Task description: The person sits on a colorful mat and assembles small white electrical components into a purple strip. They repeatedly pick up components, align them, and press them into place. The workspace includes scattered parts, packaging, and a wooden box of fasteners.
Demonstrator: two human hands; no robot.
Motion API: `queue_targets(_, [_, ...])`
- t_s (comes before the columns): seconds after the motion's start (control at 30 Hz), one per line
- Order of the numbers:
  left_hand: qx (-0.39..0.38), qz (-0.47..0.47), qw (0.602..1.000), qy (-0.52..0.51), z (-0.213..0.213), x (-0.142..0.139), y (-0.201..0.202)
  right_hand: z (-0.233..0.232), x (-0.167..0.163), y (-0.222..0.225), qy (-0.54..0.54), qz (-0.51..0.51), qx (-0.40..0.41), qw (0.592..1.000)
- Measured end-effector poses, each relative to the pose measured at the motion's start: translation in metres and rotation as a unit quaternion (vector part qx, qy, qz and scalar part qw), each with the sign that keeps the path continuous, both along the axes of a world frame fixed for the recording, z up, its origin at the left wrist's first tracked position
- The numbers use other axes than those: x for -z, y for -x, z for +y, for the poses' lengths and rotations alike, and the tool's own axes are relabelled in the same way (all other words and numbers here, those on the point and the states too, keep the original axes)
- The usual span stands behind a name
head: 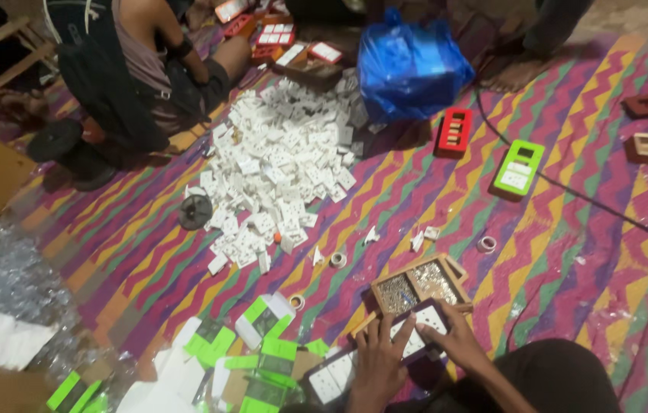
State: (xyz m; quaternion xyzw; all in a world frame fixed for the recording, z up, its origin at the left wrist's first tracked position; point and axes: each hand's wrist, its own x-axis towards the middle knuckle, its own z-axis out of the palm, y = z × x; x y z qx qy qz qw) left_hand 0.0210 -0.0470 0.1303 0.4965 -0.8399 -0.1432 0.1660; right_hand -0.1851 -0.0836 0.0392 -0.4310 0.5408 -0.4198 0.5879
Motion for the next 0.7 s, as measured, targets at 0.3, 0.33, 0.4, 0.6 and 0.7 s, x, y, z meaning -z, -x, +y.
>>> queue_targets(0.3, [-0.013, -0.017, 1.000, 0.000, 0.002, -0.010, -0.005, 0.008, -0.012, -0.010, 0.026, -0.087, -0.001, 0.996])
queue_targets(0.33, [-0.016, -0.009, 1.000, 0.002, 0.002, -0.010, -0.005, 0.009, -0.015, -0.013, 0.015, -0.070, 0.003, 0.997])
queue_targets(0.4, [-0.016, -0.015, 1.000, -0.018, 0.002, -0.009, -0.004, 0.009, -0.020, -0.015, -0.002, -0.035, 0.009, 0.999])
queue_targets(0.6, [-0.026, -0.028, 0.998, -0.042, 0.000, -0.006, -0.003, 0.011, -0.010, -0.012, -0.019, -0.015, -0.007, 1.000])
queue_targets(0.7, [-0.034, -0.024, 0.996, -0.074, -0.002, -0.005, -0.001, 0.010, 0.005, -0.011, 0.007, -0.048, -0.006, 0.999])
